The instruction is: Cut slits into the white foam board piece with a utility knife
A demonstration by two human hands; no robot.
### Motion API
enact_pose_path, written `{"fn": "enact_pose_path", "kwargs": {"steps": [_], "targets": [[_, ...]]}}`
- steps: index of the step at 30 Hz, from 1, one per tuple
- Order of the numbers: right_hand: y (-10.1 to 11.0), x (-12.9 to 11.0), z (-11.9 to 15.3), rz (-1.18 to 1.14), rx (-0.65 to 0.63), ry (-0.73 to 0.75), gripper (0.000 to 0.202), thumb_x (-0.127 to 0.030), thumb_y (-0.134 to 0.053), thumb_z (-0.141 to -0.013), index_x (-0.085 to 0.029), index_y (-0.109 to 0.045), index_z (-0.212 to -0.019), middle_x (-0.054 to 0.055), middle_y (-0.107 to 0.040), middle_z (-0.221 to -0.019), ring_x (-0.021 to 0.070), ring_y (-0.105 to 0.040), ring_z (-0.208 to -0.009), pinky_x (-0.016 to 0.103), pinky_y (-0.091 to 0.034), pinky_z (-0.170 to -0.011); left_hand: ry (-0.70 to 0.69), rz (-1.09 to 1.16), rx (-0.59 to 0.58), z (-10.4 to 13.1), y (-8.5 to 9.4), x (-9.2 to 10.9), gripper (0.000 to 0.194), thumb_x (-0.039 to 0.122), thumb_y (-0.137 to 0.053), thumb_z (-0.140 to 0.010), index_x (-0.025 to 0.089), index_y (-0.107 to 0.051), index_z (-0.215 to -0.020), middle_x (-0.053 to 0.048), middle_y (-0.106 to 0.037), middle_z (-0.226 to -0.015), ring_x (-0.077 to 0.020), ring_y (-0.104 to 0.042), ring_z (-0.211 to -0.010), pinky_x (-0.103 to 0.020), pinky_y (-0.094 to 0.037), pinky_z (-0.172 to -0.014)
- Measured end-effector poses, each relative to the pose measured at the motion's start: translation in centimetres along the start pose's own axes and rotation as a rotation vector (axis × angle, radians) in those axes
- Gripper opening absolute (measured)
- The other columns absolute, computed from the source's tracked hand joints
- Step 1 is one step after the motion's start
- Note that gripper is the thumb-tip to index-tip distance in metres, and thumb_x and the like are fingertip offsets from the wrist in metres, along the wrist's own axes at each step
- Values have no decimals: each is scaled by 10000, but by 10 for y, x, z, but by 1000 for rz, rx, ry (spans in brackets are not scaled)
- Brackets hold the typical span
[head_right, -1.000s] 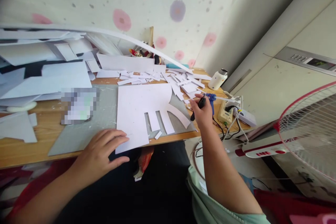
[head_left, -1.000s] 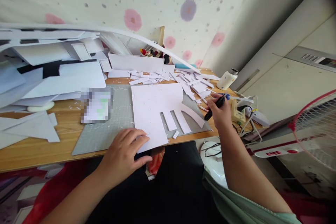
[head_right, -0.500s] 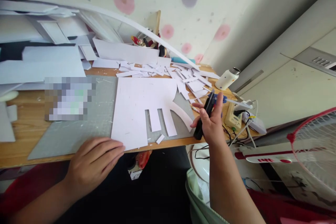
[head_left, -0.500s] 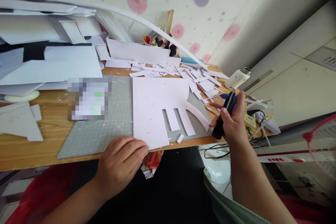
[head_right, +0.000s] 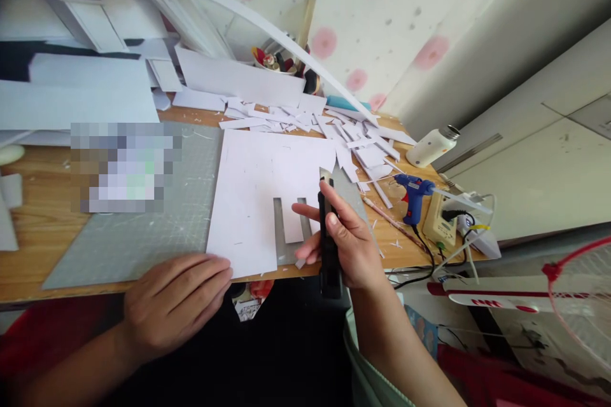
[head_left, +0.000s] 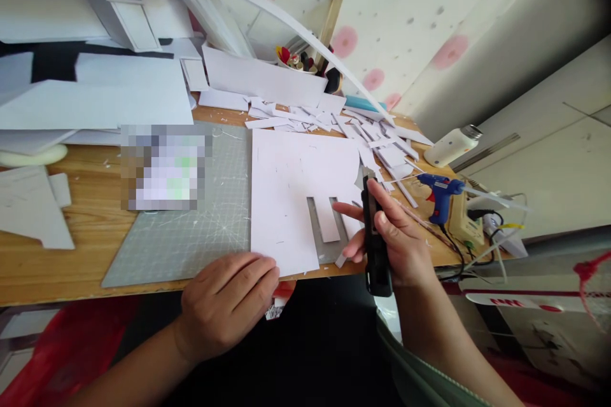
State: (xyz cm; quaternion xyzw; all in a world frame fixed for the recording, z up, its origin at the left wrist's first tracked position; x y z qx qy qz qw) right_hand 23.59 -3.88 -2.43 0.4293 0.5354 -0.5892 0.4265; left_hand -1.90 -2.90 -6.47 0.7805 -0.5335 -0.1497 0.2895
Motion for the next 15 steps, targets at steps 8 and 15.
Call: {"fn": "enact_pose_path", "kwargs": {"steps": [8,15], "targets": [[-15,-1,-11,-288,97,-51,789,-864,-544,-639,-248,-677,-1114,115,-774,-973,239,-750,-673,274,-551,-437,-25,-18,12,2,1,0,213,71,-719,-778,91,-720,-990,-91,-754,-991,-248,-686,-951,-362,-573,-778],[-14,11,-10,-306,362,-26,581,-707,-751,-602,-203,-732,-891,25,-739,-600,134,-659,-437,162,-452,-357,-28,-1,34,2,1,-1,207,51,-695,-789,86,-720,-991,-100,-756,-990,-261,-692,-943,-373,-583,-749]]}}
Point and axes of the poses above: each hand's wrist, its own z-axis away from the middle knuckle, its own y-axis out of the back of the hand, x = y × z, the point moved 3 cm from there along -z, towards the middle knuckle
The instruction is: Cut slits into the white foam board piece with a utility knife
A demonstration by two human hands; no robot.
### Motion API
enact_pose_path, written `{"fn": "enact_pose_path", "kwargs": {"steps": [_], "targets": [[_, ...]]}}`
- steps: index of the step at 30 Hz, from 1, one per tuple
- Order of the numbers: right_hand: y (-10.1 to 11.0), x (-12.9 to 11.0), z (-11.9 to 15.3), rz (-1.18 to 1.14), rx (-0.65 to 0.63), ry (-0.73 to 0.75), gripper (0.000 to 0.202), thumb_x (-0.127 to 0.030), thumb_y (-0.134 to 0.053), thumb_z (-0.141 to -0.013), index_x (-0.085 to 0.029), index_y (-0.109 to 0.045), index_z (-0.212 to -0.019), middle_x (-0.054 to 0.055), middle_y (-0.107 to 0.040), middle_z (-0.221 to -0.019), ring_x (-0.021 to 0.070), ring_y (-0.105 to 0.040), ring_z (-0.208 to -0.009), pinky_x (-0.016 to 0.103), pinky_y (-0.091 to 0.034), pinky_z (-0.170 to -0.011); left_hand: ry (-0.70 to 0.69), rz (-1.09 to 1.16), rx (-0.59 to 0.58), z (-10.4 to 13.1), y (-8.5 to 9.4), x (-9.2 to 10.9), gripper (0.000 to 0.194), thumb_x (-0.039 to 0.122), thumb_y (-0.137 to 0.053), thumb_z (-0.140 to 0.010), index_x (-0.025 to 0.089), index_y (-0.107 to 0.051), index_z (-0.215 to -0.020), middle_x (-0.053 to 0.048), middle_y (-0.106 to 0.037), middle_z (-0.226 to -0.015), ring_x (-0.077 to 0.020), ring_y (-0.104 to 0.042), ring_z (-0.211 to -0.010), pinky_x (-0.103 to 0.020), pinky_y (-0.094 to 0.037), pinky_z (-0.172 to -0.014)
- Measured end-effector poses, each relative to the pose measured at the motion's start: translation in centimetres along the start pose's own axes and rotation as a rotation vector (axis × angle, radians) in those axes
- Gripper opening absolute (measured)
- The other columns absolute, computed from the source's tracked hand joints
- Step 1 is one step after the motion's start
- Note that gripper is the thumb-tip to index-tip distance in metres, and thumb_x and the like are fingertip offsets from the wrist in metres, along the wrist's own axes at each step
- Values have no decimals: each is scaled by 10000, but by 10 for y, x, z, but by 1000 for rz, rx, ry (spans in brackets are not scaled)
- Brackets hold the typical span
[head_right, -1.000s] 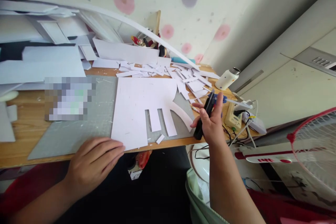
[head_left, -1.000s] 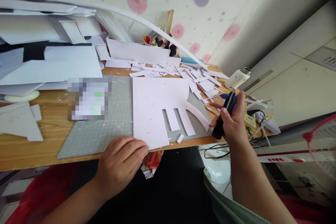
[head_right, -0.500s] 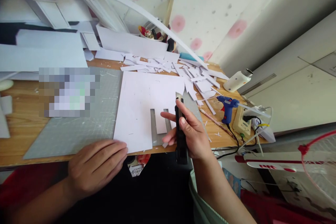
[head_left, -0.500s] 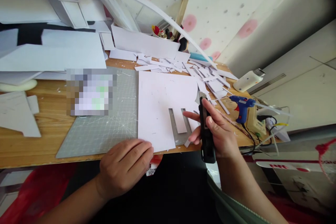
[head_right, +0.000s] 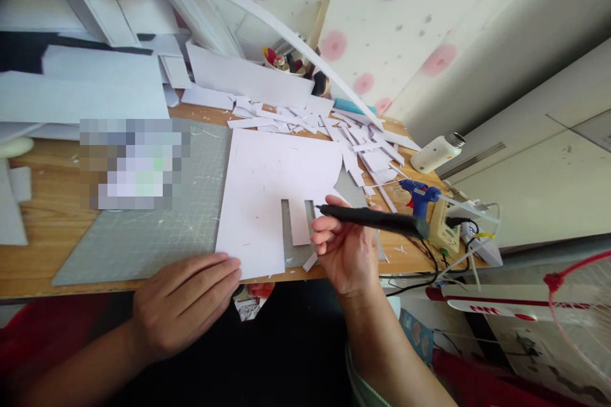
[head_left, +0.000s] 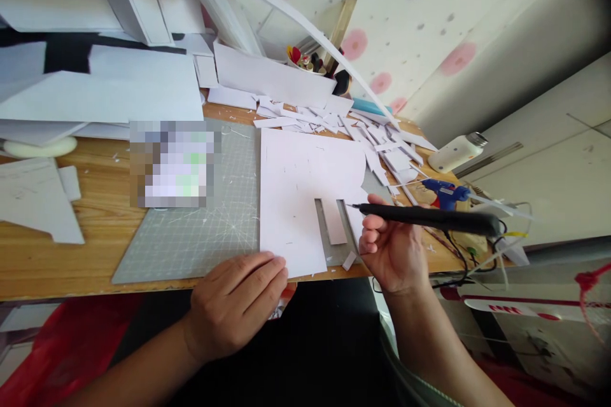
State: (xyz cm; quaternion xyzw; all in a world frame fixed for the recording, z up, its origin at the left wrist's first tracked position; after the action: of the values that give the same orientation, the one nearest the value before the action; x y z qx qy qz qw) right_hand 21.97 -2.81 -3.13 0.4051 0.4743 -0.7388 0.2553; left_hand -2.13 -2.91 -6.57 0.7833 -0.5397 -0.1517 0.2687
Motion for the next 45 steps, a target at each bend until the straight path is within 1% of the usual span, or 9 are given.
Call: {"fn": "enact_pose_path", "kwargs": {"steps": [3,8,12,14,17,23,29,38,45], "targets": [[-4,2,5,1,63,35,430,-558,-824,-630,-219,-726,-876,18,-740,-598,144,-669,-453,174,-480,-389,13,10,-4,-2,1,2,153,83,-635,-842,84,-720,-970,-93,-757,-977,-257,-691,-932,-376,-587,-739],[-9,-6,12,-50,-82,159,782,-653,-875,-403,-247,-716,-1051,72,-787,-924,206,-736,-688,231,-563,-499,61,-7,44,-6,5,4,136,94,-589,-861,108,-719,-898,-46,-762,-904,-199,-690,-847,-311,-586,-696],[-11,-3,16,-18,-247,209,394,-420,-871,-637,-304,-683,-963,-49,-647,-527,100,-543,-415,201,-468,-437,56,-21,42,-7,4,4,135,97,-591,-849,107,-715,-900,-55,-762,-913,-202,-693,-837,-312,-589,-678],[-16,2,20,-51,-348,158,285,-524,-741,-769,-309,-670,-943,-81,-502,-408,78,-386,-317,210,-397,-389,59,-21,37,-7,4,4,126,97,-599,-847,107,-713,-901,-52,-763,-908,-199,-697,-835,-310,-591,-686],[-25,10,23,-86,-449,72,535,-759,-547,-777,-322,-687,-1053,-61,-503,-442,94,-355,-314,235,-361,-362,53,-12,28,-8,5,4,121,100,-605,-850,105,-711,-909,-54,-763,-909,-202,-701,-848,-314,-593,-703],[-23,16,13,71,-300,87,300,-457,-712,-721,-174,-730,-819,-61,-425,-441,75,-335,-396,192,-325,-384,16,-9,23,-8,4,2,128,88,-666,-812,87,-711,-932,-77,-761,-914,-221,-705,-860,-329,-592,-711],[-25,22,15,224,-321,78,289,-242,-788,-681,-227,-575,-876,-63,-588,-538,91,-506,-433,200,-433,-455,10,-19,23,-7,3,2,148,78,-662,-812,94,-714,-949,-77,-763,-935,-225,-702,-869,-334,-587,-712],[-37,31,15,231,-440,8,267,-252,-713,-826,-249,-626,-1079,-46,-626,-604,112,-596,-490,234,-523,-492,-1,-24,25,-4,2,2,133,86,-698,-794,86,-719,-925,-78,-766,-928,-233,-707,-852,-347,-584,-690],[-44,36,14,349,-344,152,284,-425,-800,-710,-216,-754,-896,12,-674,-748,88,-509,-533,217,-442,-482,-11,-30,22,-2,1,1,156,98,-685,-809,94,-714,-962,-86,-762,-958,-237,-705,-884,-353,-586,-701]]}}
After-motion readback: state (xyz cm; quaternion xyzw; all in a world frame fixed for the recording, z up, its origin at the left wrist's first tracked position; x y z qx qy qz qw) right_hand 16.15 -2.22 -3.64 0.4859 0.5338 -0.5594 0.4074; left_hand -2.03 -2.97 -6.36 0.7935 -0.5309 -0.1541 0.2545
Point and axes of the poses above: each hand's wrist, its own z-axis away from the middle knuckle, its own y-axis out of the back of the hand, x = y × z, the point moved 3 cm from there along -z, towards the middle knuckle
